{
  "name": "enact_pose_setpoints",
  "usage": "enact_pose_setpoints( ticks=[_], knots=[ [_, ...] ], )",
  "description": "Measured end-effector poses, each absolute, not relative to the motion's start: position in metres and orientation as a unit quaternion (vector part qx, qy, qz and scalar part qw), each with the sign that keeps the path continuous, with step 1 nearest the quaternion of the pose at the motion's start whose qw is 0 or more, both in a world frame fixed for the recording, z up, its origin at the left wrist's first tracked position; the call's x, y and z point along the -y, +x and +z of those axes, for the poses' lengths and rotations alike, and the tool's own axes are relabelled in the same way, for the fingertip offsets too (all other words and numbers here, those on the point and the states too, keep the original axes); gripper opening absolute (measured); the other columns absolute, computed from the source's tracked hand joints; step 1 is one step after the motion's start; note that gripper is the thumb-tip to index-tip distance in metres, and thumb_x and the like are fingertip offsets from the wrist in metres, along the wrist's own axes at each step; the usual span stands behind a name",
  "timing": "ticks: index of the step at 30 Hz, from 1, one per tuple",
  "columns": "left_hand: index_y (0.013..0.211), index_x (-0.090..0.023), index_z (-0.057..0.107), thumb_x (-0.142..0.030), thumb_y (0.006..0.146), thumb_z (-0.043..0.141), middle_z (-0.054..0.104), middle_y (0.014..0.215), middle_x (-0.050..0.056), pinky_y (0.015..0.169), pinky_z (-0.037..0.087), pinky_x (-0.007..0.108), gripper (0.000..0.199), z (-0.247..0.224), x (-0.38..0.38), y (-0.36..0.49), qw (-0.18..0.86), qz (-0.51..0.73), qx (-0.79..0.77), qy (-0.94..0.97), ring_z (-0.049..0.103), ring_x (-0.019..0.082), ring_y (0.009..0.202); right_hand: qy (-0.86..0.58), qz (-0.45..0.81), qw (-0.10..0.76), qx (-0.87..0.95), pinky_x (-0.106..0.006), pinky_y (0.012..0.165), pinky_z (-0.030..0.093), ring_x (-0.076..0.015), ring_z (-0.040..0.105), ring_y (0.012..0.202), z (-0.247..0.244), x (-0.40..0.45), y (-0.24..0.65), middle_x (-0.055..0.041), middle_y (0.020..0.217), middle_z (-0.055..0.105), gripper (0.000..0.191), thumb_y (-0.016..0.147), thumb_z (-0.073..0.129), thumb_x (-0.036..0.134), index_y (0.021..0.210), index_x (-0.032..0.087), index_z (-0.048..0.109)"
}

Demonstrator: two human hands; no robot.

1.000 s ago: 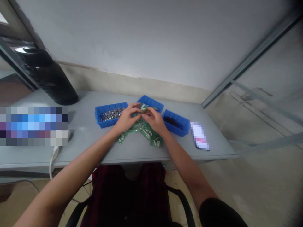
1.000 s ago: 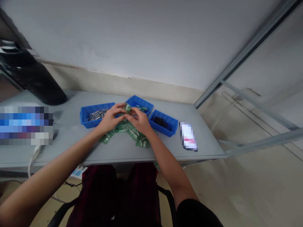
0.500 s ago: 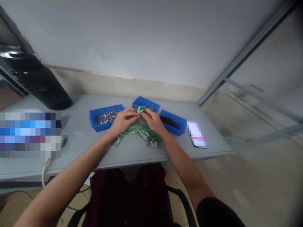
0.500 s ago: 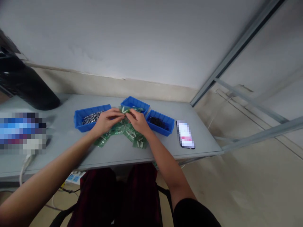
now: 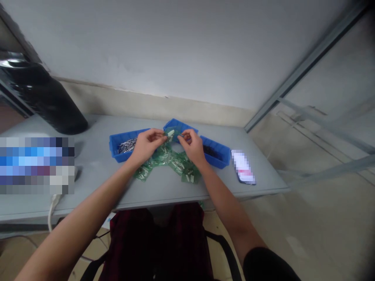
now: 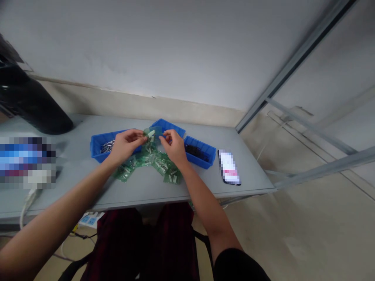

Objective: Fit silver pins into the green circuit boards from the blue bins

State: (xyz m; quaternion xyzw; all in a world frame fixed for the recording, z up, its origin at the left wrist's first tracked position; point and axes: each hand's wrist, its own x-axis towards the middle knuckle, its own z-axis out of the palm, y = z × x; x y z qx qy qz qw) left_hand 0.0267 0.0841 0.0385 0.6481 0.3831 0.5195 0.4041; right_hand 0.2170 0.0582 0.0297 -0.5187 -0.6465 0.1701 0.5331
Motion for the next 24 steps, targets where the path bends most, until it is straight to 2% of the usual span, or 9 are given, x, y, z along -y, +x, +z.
enact_pose_setpoints(
  ticks=[3,7,10,13,15,20,24],
  knots=[
    [0.086,-0.018,0.069,-0.038,0.076,0.073,0.072,0.087,0.006,0.082,0.054,0.036,0.023,0.037,-0.085,0.027,0.382,0.507,-0.375,0.676,0.067,0.020,0.082,-0.507,0.182,0.529,0.655,-0.031,0.069,0.051,-0.0161,0.060,0.074,0.032,-0.055,0.215,-0.0025,0.081,0.064,0.021,0.085,0.061,0.043,0.088,0.022,0.058],
    [0.083,-0.019,0.069,-0.035,0.079,0.070,0.068,0.115,0.011,0.103,0.045,0.044,0.016,0.032,-0.085,0.026,0.325,0.484,-0.336,0.740,0.062,0.026,0.113,-0.450,0.270,0.480,0.703,-0.033,0.076,0.056,-0.0202,0.066,0.094,0.032,-0.049,0.207,-0.0060,0.106,0.068,0.033,0.084,0.063,0.048,0.106,0.024,0.061],
    [0.084,-0.019,0.070,-0.031,0.080,0.068,0.059,0.134,0.012,0.108,0.041,0.048,0.012,0.029,-0.085,0.026,0.320,0.464,-0.326,0.759,0.056,0.028,0.123,-0.438,0.305,0.470,0.704,-0.034,0.078,0.057,-0.0213,0.067,0.097,0.030,-0.048,0.204,-0.0051,0.106,0.069,0.036,0.084,0.062,0.050,0.110,0.025,0.061],
    [0.088,-0.020,0.072,-0.032,0.082,0.067,0.056,0.138,0.012,0.108,0.040,0.049,0.013,0.027,-0.084,0.028,0.308,0.438,-0.323,0.780,0.055,0.028,0.125,-0.441,0.303,0.481,0.695,-0.032,0.077,0.056,-0.0197,0.067,0.092,0.026,-0.051,0.206,-0.0039,0.100,0.069,0.032,0.087,0.059,0.050,0.106,0.024,0.062],
    [0.089,-0.021,0.073,-0.032,0.084,0.066,0.060,0.131,0.011,0.106,0.042,0.047,0.014,0.027,-0.083,0.030,0.294,0.422,-0.312,0.799,0.057,0.027,0.121,-0.443,0.287,0.481,0.700,-0.030,0.075,0.054,-0.0175,0.065,0.086,0.025,-0.053,0.209,-0.0030,0.095,0.068,0.028,0.090,0.055,0.047,0.102,0.023,0.064],
    [0.090,-0.020,0.072,-0.030,0.086,0.064,0.068,0.101,0.006,0.089,0.051,0.036,0.014,0.032,-0.080,0.032,0.302,0.433,-0.295,0.796,0.064,0.020,0.096,-0.462,0.248,0.469,0.710,-0.026,0.067,0.047,-0.0130,0.058,0.068,0.025,-0.057,0.214,0.0000,0.079,0.063,0.027,0.094,0.049,0.043,0.093,0.020,0.064],
    [0.109,-0.017,0.065,-0.031,0.081,0.069,0.066,0.090,0.004,0.072,0.051,0.028,0.032,0.033,-0.081,0.032,0.383,0.480,-0.327,0.718,0.061,0.014,0.076,-0.476,0.238,0.476,0.700,-0.025,0.064,0.045,-0.0122,0.056,0.063,0.027,-0.056,0.217,0.0022,0.071,0.058,0.028,0.094,0.049,0.045,0.092,0.021,0.063]
  ],
)
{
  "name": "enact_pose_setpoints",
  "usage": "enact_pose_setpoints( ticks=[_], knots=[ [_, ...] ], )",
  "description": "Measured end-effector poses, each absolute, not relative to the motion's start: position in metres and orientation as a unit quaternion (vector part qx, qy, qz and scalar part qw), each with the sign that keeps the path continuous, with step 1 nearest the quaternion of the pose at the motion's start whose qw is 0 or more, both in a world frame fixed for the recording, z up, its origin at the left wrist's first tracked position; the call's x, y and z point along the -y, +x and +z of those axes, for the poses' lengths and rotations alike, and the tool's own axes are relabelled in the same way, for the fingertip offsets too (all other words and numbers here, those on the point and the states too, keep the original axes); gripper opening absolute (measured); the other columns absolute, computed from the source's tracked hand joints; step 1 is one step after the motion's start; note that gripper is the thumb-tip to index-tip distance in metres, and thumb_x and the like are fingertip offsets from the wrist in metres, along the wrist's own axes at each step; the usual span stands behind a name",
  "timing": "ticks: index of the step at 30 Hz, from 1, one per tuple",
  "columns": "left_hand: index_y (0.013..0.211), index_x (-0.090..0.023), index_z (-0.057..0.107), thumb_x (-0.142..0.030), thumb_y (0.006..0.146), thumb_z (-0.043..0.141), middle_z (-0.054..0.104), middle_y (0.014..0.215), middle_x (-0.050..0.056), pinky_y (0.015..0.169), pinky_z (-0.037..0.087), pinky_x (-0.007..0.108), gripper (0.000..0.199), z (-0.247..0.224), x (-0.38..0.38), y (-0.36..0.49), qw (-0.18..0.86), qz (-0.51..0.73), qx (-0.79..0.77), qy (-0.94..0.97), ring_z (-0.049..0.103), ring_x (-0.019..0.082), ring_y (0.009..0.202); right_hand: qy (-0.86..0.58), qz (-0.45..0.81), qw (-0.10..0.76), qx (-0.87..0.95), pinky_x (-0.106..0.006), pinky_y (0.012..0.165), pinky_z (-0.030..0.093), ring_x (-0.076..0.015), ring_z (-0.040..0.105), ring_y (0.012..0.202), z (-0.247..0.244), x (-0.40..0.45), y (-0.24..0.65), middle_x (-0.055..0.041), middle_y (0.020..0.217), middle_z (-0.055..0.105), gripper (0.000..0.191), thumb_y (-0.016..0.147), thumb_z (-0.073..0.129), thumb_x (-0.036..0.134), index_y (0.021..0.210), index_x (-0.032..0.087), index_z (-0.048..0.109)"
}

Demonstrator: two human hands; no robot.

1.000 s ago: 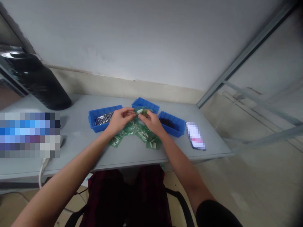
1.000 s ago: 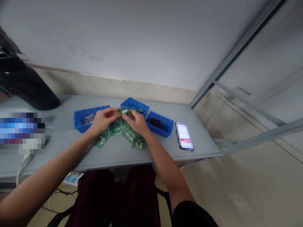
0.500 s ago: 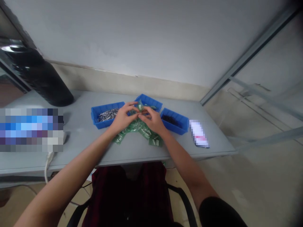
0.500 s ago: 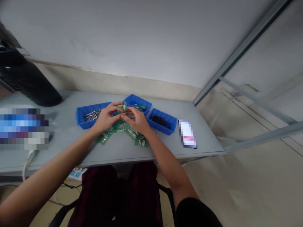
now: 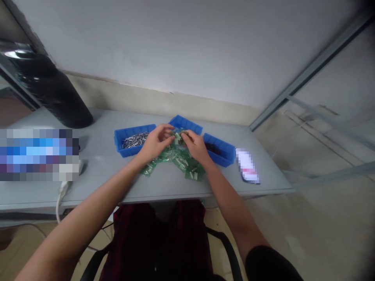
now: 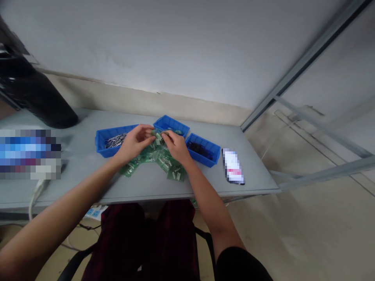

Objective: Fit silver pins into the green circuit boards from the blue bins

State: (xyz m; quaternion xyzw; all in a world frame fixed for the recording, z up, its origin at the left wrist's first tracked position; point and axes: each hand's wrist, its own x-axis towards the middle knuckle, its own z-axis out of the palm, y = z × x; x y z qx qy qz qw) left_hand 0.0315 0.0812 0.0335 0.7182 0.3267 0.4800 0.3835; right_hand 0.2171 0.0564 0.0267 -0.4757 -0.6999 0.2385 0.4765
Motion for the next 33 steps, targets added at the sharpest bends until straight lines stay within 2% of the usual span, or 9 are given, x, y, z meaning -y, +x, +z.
enact_pose_setpoints(
  ticks=[3,9,14,16,19,22,25,29,33],
  knots=[
    [0.120,-0.017,0.060,-0.030,0.075,0.074,0.063,0.082,0.001,0.067,0.050,0.026,0.048,0.032,-0.085,0.030,0.460,0.483,-0.318,0.674,0.059,0.012,0.068,-0.480,0.243,0.480,0.693,-0.025,0.061,0.044,-0.0119,0.055,0.060,0.028,-0.055,0.218,0.0030,0.066,0.057,0.028,0.094,0.049,0.046,0.090,0.021,0.063],
    [0.084,-0.014,0.068,-0.039,0.075,0.074,0.063,0.067,0.000,0.062,0.048,0.026,0.027,0.032,-0.086,0.030,0.456,0.461,-0.344,0.679,0.057,0.012,0.061,-0.478,0.245,0.489,0.688,-0.025,0.059,0.046,-0.0120,0.056,0.061,0.027,-0.056,0.217,0.0019,0.070,0.060,0.029,0.093,0.051,0.046,0.092,0.021,0.065],
    [0.081,-0.015,0.066,-0.038,0.074,0.073,0.063,0.063,0.000,0.060,0.049,0.026,0.025,0.034,-0.080,0.035,0.460,0.472,-0.338,0.672,0.057,0.013,0.058,-0.499,0.153,0.533,0.666,-0.027,0.063,0.050,-0.0148,0.060,0.073,0.022,-0.063,0.219,-0.0020,0.084,0.064,0.026,0.087,0.061,0.044,0.100,0.022,0.062],
    [0.080,-0.015,0.065,-0.037,0.074,0.072,0.064,0.064,0.000,0.060,0.050,0.026,0.024,0.034,-0.079,0.036,0.452,0.488,-0.341,0.664,0.057,0.012,0.058,-0.511,0.099,0.553,0.650,-0.028,0.064,0.051,-0.0153,0.060,0.074,0.022,-0.063,0.219,-0.0027,0.084,0.063,0.026,0.084,0.066,0.041,0.100,0.021,0.060],
    [0.078,-0.015,0.066,-0.036,0.074,0.072,0.065,0.067,0.000,0.062,0.050,0.026,0.022,0.035,-0.079,0.035,0.438,0.497,-0.344,0.665,0.059,0.013,0.061,-0.491,0.093,0.528,0.687,-0.031,0.068,0.055,-0.0169,0.063,0.078,0.024,-0.059,0.217,-0.0039,0.086,0.065,0.024,0.084,0.065,0.041,0.097,0.022,0.060],
    [0.076,-0.016,0.068,-0.035,0.075,0.072,0.068,0.071,0.002,0.065,0.050,0.027,0.020,0.034,-0.080,0.034,0.430,0.485,-0.333,0.685,0.061,0.014,0.066,-0.446,0.149,0.495,0.731,-0.033,0.072,0.059,-0.0210,0.066,0.097,0.025,-0.055,0.212,-0.0082,0.107,0.067,0.037,0.083,0.067,0.046,0.111,0.023,0.060],
    [0.082,-0.016,0.072,-0.036,0.078,0.070,0.073,0.082,0.004,0.073,0.052,0.029,0.020,0.034,-0.080,0.033,0.423,0.469,-0.323,0.705,0.064,0.017,0.074,-0.428,0.184,0.485,0.740,-0.033,0.073,0.061,-0.0225,0.066,0.102,0.022,-0.054,0.209,-0.0099,0.119,0.065,0.049,0.081,0.068,0.048,0.122,0.023,0.058],
    [0.091,-0.017,0.074,-0.039,0.083,0.066,0.075,0.092,0.006,0.078,0.052,0.031,0.025,0.033,-0.078,0.034,0.407,0.442,-0.313,0.736,0.066,0.019,0.083,-0.431,0.189,0.478,0.742,-0.035,0.077,0.061,-0.0220,0.067,0.101,0.018,-0.058,0.211,-0.0078,0.114,0.068,0.040,0.084,0.064,0.044,0.118,0.024,0.061],
    [0.098,-0.017,0.070,-0.038,0.084,0.066,0.069,0.099,0.007,0.069,0.049,0.028,0.025,0.032,-0.079,0.033,0.363,0.484,-0.341,0.719,0.063,0.016,0.079,-0.435,0.220,0.496,0.718,-0.034,0.079,0.061,-0.0199,0.069,0.094,0.019,-0.060,0.215,-0.0054,0.106,0.071,0.030,0.088,0.061,0.038,0.114,0.023,0.064]
  ],
)
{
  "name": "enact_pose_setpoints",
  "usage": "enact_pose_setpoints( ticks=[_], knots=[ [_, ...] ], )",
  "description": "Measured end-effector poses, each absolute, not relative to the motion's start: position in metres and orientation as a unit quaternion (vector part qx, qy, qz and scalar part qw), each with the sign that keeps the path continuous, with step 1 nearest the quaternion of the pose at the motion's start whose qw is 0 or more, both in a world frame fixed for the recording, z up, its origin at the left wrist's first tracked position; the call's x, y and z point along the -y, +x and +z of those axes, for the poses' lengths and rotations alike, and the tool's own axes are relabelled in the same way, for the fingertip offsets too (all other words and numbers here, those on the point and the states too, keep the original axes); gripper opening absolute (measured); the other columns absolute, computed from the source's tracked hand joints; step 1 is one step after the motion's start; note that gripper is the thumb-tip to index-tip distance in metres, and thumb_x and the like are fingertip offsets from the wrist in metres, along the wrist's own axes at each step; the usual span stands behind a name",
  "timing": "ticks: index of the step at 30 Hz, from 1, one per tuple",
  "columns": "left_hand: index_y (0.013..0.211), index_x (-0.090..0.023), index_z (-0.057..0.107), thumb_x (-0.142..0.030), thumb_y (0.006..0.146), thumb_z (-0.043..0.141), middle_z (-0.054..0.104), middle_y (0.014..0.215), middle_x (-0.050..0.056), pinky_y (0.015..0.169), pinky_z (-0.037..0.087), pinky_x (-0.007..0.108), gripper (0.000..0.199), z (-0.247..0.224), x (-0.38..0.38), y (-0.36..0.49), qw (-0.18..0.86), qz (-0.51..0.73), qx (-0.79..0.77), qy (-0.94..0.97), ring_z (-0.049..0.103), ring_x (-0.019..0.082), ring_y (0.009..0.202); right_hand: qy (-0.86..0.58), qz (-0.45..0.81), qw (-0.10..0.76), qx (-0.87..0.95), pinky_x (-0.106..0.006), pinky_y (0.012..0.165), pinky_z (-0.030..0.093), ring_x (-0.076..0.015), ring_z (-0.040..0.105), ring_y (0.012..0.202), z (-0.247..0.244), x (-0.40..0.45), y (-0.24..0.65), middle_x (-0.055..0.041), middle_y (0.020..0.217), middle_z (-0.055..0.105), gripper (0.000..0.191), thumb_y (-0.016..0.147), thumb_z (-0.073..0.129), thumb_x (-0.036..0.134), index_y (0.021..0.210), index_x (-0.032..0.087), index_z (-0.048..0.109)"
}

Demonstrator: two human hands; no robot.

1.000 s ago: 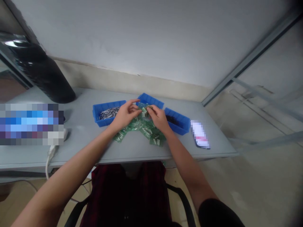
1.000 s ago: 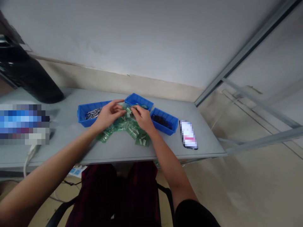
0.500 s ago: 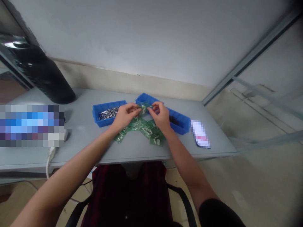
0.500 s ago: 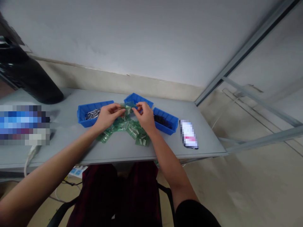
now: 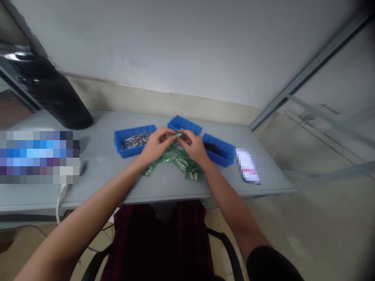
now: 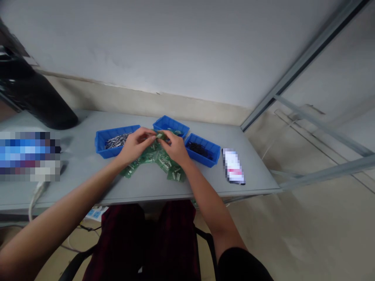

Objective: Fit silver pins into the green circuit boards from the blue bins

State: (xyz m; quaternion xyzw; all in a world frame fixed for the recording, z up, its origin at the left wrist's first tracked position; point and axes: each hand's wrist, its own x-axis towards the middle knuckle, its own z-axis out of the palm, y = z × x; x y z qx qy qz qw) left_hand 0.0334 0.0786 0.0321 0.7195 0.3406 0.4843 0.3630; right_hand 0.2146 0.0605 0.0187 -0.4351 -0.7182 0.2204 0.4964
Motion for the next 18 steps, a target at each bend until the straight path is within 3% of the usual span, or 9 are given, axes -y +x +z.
enact_pose_setpoints(
  ticks=[4,9,15,18],
  knots=[
    [0.111,-0.018,0.063,-0.036,0.080,0.070,0.066,0.093,0.004,0.063,0.047,0.026,0.037,0.0323,-0.0824,0.0311,0.391,0.493,-0.337,0.700,0.059,0.013,0.070,-0.445,0.268,0.516,0.681,-0.033,0.077,0.060,-0.0189,0.069,0.090,0.0211,-0.0587,0.2178,-0.0037,0.100,0.072,0.031,0.087,0.062,0.037,0.115,0.023,0.064],
    [0.089,-0.017,0.066,-0.038,0.081,0.067,0.062,0.073,0.001,0.064,0.043,0.028,0.022,0.0334,-0.0822,0.0299,0.378,0.457,-0.354,0.723,0.055,0.014,0.066,-0.443,0.278,0.506,0.686,-0.034,0.075,0.059,-0.0165,0.067,0.079,0.0222,-0.0555,0.2175,-0.0026,0.097,0.070,0.031,0.087,0.062,0.040,0.113,0.024,0.063],
    [0.084,-0.017,0.066,-0.038,0.081,0.067,0.065,0.075,0.002,0.068,0.046,0.028,0.021,0.0370,-0.0783,0.0306,0.373,0.461,-0.363,0.719,0.058,0.015,0.069,-0.475,0.219,0.527,0.670,-0.031,0.072,0.058,-0.0188,0.065,0.095,0.0213,-0.0609,0.2153,-0.0058,0.108,0.066,0.038,0.083,0.067,0.040,0.116,0.025,0.057],
    [0.081,-0.017,0.066,-0.037,0.081,0.067,0.067,0.078,0.003,0.070,0.048,0.028,0.020,0.0384,-0.0774,0.0309,0.373,0.467,-0.367,0.713,0.060,0.015,0.072,-0.521,0.142,0.559,0.629,-0.027,0.063,0.054,-0.0164,0.062,0.081,0.0203,-0.0637,0.2153,-0.0045,0.092,0.063,0.042,0.076,0.075,0.040,0.108,0.021,0.055]
  ],
)
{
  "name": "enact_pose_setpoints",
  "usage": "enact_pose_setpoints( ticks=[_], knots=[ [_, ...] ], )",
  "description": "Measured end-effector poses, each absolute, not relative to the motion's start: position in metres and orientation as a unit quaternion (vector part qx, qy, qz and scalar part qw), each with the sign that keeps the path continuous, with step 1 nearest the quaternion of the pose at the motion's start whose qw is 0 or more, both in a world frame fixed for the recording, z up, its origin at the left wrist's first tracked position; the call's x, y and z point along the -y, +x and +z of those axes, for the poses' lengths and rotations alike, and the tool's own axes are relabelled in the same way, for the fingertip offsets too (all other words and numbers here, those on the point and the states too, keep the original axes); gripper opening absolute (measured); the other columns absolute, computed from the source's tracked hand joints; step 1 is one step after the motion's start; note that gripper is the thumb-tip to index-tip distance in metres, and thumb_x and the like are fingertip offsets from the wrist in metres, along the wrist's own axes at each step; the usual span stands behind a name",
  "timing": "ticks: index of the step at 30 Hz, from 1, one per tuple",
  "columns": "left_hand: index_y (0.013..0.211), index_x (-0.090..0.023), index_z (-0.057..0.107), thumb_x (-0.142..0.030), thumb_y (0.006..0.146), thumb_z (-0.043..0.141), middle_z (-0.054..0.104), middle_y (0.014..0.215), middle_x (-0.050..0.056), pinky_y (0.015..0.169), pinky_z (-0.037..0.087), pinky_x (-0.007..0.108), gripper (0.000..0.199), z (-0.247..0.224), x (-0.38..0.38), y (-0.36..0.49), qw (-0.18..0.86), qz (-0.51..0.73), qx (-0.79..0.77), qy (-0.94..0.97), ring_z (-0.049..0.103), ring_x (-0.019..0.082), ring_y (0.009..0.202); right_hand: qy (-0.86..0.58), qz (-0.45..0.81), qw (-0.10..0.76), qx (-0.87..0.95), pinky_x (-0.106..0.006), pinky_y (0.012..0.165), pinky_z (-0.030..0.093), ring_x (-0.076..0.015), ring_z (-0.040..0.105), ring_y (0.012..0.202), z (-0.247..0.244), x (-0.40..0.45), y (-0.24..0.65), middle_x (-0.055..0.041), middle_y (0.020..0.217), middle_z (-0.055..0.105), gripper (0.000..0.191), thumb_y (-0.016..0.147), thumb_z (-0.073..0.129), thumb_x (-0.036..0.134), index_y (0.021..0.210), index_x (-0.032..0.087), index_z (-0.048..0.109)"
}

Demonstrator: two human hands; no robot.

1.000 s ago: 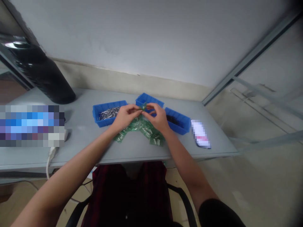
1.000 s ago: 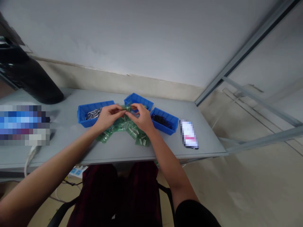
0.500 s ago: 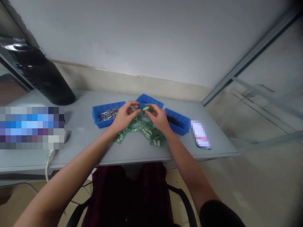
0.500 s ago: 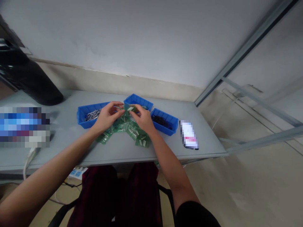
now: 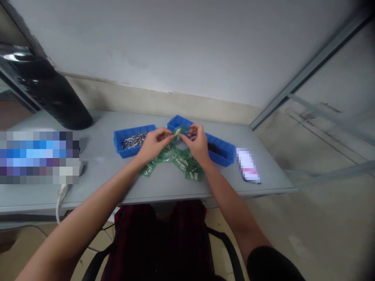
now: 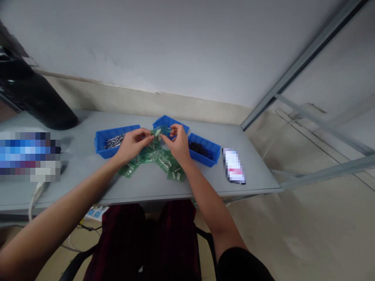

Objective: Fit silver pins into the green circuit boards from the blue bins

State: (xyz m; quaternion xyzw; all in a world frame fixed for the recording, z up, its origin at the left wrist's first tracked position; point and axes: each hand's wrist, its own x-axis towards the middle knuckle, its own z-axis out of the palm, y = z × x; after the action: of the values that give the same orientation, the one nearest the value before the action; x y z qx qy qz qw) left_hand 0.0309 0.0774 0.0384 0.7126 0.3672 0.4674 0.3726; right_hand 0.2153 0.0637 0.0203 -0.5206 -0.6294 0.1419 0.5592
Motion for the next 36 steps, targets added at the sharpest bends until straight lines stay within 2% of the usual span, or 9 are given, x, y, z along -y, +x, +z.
enact_pose_setpoints(
  ticks=[2,4,8,13,19,23,26,30,36],
  knots=[
    [0.081,-0.017,0.067,-0.037,0.081,0.068,0.069,0.083,0.004,0.074,0.050,0.029,0.020,0.038,-0.078,0.031,0.374,0.470,-0.362,0.713,0.063,0.017,0.078,-0.515,0.128,0.547,0.647,-0.027,0.062,0.053,-0.0149,0.061,0.075,0.021,-0.063,0.215,-0.0019,0.083,0.061,0.031,0.079,0.072,0.039,0.097,0.021,0.055],
    [0.081,-0.017,0.067,-0.036,0.081,0.069,0.072,0.094,0.007,0.084,0.051,0.032,0.019,0.037,-0.078,0.032,0.384,0.476,-0.345,0.712,0.065,0.020,0.090,-0.471,0.146,0.516,0.700,-0.027,0.066,0.055,-0.0156,0.064,0.083,0.022,-0.059,0.213,-0.0038,0.089,0.062,0.022,0.084,0.066,0.036,0.096,0.021,0.057],
    [0.080,-0.017,0.067,-0.034,0.079,0.070,0.072,0.113,0.012,0.101,0.046,0.041,0.018,0.034,-0.080,0.032,0.413,0.487,-0.319,0.700,0.063,0.026,0.111,-0.412,0.188,0.475,0.754,-0.031,0.075,0.059,-0.0201,0.064,0.104,0.024,-0.053,0.208,-0.0097,0.115,0.063,0.040,0.083,0.069,0.038,0.117,0.022,0.057],
    [0.084,-0.019,0.073,-0.035,0.078,0.071,0.068,0.124,0.012,0.107,0.041,0.046,0.018,0.031,-0.084,0.031,0.416,0.471,-0.325,0.707,0.057,0.029,0.125,-0.443,0.187,0.474,0.738,-0.035,0.076,0.061,-0.0223,0.066,0.102,0.017,-0.055,0.204,-0.0092,0.115,0.066,0.043,0.081,0.069,0.043,0.119,0.024,0.058],
    [0.082,-0.019,0.073,-0.037,0.076,0.074,0.072,0.111,0.010,0.108,0.041,0.046,0.019,0.028,-0.087,0.031,0.414,0.471,-0.325,0.708,0.063,0.027,0.113,-0.444,0.182,0.486,0.730,-0.034,0.076,0.061,-0.0193,0.068,0.090,0.018,-0.054,0.201,-0.0071,0.104,0.071,0.027,0.088,0.055,0.033,0.111,0.022,0.062],
    [0.097,-0.017,0.066,-0.033,0.072,0.076,0.070,0.104,0.008,0.083,0.055,0.036,0.031,0.030,-0.088,0.032,0.462,0.507,-0.315,0.656,0.067,0.020,0.090,-0.456,0.216,0.503,0.701,-0.036,0.079,0.061,-0.0191,0.068,0.088,0.020,-0.053,0.206,-0.0043,0.100,0.071,0.023,0.090,0.053,0.035,0.107,0.024,0.063],
    [0.110,-0.016,0.062,-0.033,0.071,0.076,0.069,0.090,0.005,0.068,0.054,0.029,0.044,0.033,-0.089,0.031,0.488,0.514,-0.318,0.630,0.064,0.014,0.072,-0.451,0.264,0.510,0.683,-0.036,0.080,0.061,-0.0196,0.068,0.091,0.019,-0.053,0.209,-0.0039,0.101,0.070,0.025,0.090,0.055,0.039,0.108,0.023,0.062],
    [0.082,-0.016,0.067,-0.040,0.078,0.071,0.062,0.067,0.000,0.062,0.048,0.026,0.025,0.038,-0.086,0.027,0.458,0.462,-0.343,0.678,0.057,0.012,0.061,-0.431,0.310,0.530,0.661,-0.034,0.075,0.062,-0.0178,0.068,0.083,0.019,-0.053,0.209,-0.0032,0.095,0.069,0.023,0.089,0.058,0.040,0.104,0.023,0.061],
    [0.066,-0.017,0.062,-0.042,0.082,0.067,0.059,0.062,-0.001,0.058,0.041,0.026,0.030,0.044,-0.080,0.027,0.406,0.455,-0.351,0.711,0.052,0.013,0.059,-0.486,0.227,0.559,0.632,-0.031,0.070,0.058,-0.0176,0.066,0.087,0.019,-0.060,0.209,-0.0059,0.101,0.066,0.038,0.081,0.067,0.042,0.111,0.023,0.055]
  ],
)
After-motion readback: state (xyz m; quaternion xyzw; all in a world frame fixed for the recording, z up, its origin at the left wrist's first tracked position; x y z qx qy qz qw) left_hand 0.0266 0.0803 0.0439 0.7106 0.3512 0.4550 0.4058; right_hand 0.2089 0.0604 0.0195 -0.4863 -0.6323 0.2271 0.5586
